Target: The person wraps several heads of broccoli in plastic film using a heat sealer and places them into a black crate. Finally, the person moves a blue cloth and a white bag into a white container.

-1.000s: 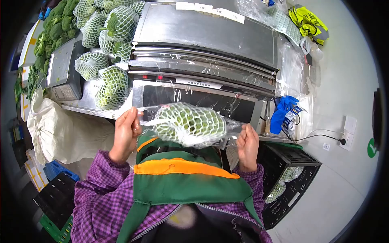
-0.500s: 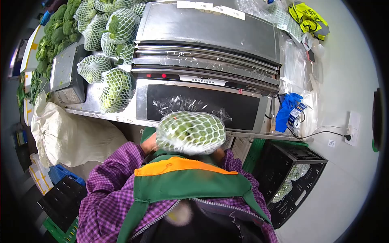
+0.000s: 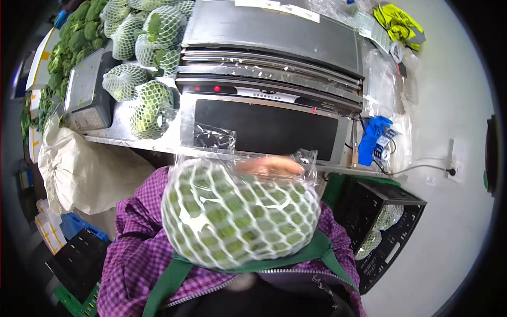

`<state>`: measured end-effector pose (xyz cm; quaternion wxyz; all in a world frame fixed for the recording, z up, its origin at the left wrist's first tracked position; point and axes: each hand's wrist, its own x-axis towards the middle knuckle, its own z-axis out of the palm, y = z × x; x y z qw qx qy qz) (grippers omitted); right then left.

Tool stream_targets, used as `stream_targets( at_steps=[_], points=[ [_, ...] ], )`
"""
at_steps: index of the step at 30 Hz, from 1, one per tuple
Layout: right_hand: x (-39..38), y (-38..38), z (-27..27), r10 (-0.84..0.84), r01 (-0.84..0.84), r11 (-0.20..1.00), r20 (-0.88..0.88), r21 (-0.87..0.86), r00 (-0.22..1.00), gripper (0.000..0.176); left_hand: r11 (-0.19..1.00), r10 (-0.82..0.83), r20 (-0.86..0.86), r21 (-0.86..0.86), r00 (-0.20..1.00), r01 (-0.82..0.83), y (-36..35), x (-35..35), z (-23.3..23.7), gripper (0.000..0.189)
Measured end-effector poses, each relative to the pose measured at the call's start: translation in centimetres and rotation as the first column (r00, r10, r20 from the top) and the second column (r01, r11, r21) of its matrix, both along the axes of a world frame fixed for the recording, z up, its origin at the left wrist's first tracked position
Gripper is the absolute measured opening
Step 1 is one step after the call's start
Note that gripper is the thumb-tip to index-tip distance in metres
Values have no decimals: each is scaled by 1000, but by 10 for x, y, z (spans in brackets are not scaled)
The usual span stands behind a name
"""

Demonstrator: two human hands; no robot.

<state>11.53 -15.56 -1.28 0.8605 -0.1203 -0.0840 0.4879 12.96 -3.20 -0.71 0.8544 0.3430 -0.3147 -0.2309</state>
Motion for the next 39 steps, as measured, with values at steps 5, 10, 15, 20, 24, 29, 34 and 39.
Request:
stream_targets(
  at_steps=[5, 10, 15, 20, 24, 29, 34, 39],
  points=[
    [55, -37, -5, 419, -27, 734, 421, -679, 805, 50, 998, 47, -115, 44, 992, -42, 19, -17, 10, 45],
    [79, 15, 103, -42, -159, 975, 829, 156, 557, 68, 995, 87, -158, 63, 984, -78, 19, -23, 20, 50],
    [56, -71, 110, -69, 71, 996, 912, 44, 404, 83, 992, 114, -202, 83, 973, -99, 22, -32, 24, 54],
    [10, -83, 83, -121, 362, 888, 618, -282, 777, 88, 964, 176, -248, 241, 953, -115, 33, -37, 29, 59],
    [1, -87, 79, -222, 510, 807, 646, -299, 731, 80, 886, 457, -684, 293, 569, -360, 32, -21, 95, 70],
    [-7, -87, 56, -480, 283, 736, -180, -614, 858, 65, 829, 559, -603, 390, 569, -401, 11, -14, 79, 64],
    [-15, -86, 13, -566, 320, 770, -359, -552, 742, 51, 301, 713, 474, 458, 516, -837, -22, 12, 48, 39],
    [-7, -81, -31, -426, 441, 891, -537, -109, 728, 49, 309, 546, 732, 275, 407, -910, -53, 31, 43, 77]
  ],
)
